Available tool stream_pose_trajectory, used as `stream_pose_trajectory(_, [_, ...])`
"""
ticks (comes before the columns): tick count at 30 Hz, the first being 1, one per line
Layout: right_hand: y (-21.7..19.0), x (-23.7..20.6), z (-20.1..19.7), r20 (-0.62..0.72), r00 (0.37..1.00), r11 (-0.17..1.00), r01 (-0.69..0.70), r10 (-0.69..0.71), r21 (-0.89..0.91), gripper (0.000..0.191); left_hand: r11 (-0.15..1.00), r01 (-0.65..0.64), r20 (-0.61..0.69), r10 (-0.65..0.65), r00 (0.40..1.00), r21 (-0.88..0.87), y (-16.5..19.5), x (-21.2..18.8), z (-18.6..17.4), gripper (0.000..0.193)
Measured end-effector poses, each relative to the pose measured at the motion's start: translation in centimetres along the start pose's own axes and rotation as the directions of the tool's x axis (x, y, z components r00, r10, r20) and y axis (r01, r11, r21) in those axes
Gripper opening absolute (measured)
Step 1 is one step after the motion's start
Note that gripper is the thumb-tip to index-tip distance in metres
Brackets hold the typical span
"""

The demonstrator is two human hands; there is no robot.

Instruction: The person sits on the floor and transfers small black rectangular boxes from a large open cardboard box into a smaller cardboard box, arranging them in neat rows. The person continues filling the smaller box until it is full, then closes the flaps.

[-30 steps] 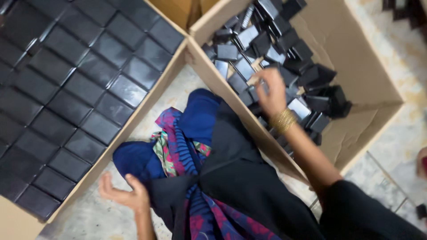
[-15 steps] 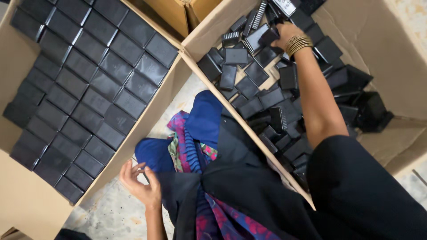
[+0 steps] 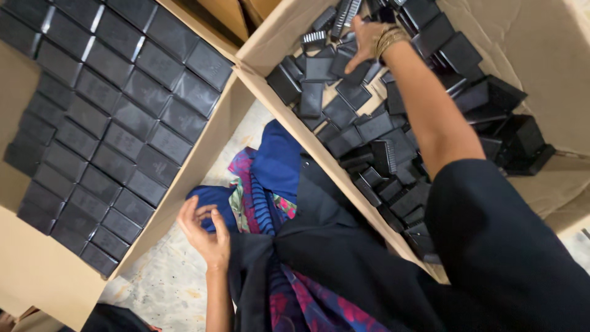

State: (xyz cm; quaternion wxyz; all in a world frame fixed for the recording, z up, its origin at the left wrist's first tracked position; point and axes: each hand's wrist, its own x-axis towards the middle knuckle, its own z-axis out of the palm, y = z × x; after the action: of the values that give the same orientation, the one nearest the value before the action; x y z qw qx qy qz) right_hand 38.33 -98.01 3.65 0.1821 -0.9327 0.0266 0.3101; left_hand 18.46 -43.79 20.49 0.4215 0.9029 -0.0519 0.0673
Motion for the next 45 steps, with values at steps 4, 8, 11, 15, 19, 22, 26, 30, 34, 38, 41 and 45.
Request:
stream_pose_trajectory(4, [-3.4, -3.6, 7.2, -0.114, 0.993, 0.985, -0.031, 0.012, -0.171, 0.103, 0.999, 0.012, 0.051, -0.01, 0.999, -0.031, 1.5, 0.8, 0.9, 0.037])
stream_pose_trajectory(8, [-5.5, -8.7, 13.5, -0.455, 0.881, 0.956, -0.009, -0.131, -0.292, 0.105, 0.993, -0.015, 0.157, 0.034, 0.987, -0.12, 3.6, 1.7, 2.6, 0.03])
stream_pose_trajectory(11, [-6.0, -12.5, 12.3, -0.469, 0.881, 0.89, 0.163, 0.063, 0.425, 0.093, 0.95, 0.056, 0.27, 0.031, 0.962, -0.307, 5.7, 2.0, 4.7, 0.031])
stream_pose_trajectory(15, [-11.5, -20.5, 8.1, -0.4, 0.877, 0.396, 0.279, 0.265, 0.875, 0.093, 0.76, 0.108, 0.41, 0.22, 0.885, -0.641, 9.1, 2.6, 8.3, 0.08])
stream_pose_trajectory(19, [-18.7, -28.8, 7.2, -0.613, 0.762, 0.577, 0.602, -0.209, 0.552, 0.117, 0.426, 0.465, 0.577, 0.184, 0.796, -0.776, 11.1, 2.2, 10.2, 0.118])
stream_pose_trajectory(22, [-17.3, -29.9, 8.2, -0.5, 0.788, 0.664, 0.592, -0.36, 0.456, 0.123, 0.234, 0.659, 0.692, 0.096, 0.716, -0.715, 10.0, 1.5, 9.7, 0.113])
stream_pose_trajectory(26, [-9.7, -27.0, 13.6, -0.351, 0.833, 0.879, -0.292, 0.428, 0.378, 0.09, 0.026, 0.787, 0.787, -0.026, 0.616, -0.616, 6.6, -0.2, 7.4, 0.102])
stream_pose_trajectory(30, [-5.3, -24.5, 21.2, -0.411, 0.824, 0.906, -0.262, 0.39, 0.334, 0.076, 0.104, 0.875, 0.88, 0.009, 0.475, -0.474, 4.3, -1.7, 5.9, 0.092])
stream_pose_trajectory(34, [-0.7, -21.6, 20.9, -0.654, 0.703, 0.914, 0.014, 0.28, 0.406, 0.052, 0.149, 0.928, 0.936, -0.032, 0.351, -0.342, 3.8, -2.9, 5.3, 0.085])
stream_pose_trajectory(38, [2.0, -16.9, 16.9, -0.809, 0.458, 0.921, -0.057, 0.368, 0.386, 0.044, 0.033, 0.913, 0.912, -0.034, 0.408, -0.407, 3.6, -2.9, 6.1, 0.081])
stream_pose_trajectory(41, [0.3, -13.7, 16.4, -0.7, 0.503, 0.861, -0.322, 0.507, 0.393, 0.062, -0.082, 0.865, 0.867, 0.02, 0.497, -0.494, 3.1, -2.7, 6.2, 0.081])
stream_pose_trajectory(45, [-2.0, -11.4, 16.4, -0.547, 0.627, 0.829, -0.362, 0.555, 0.426, 0.06, -0.11, 0.798, 0.801, 0.022, 0.598, -0.592, 2.4, -2.5, 5.7, 0.079])
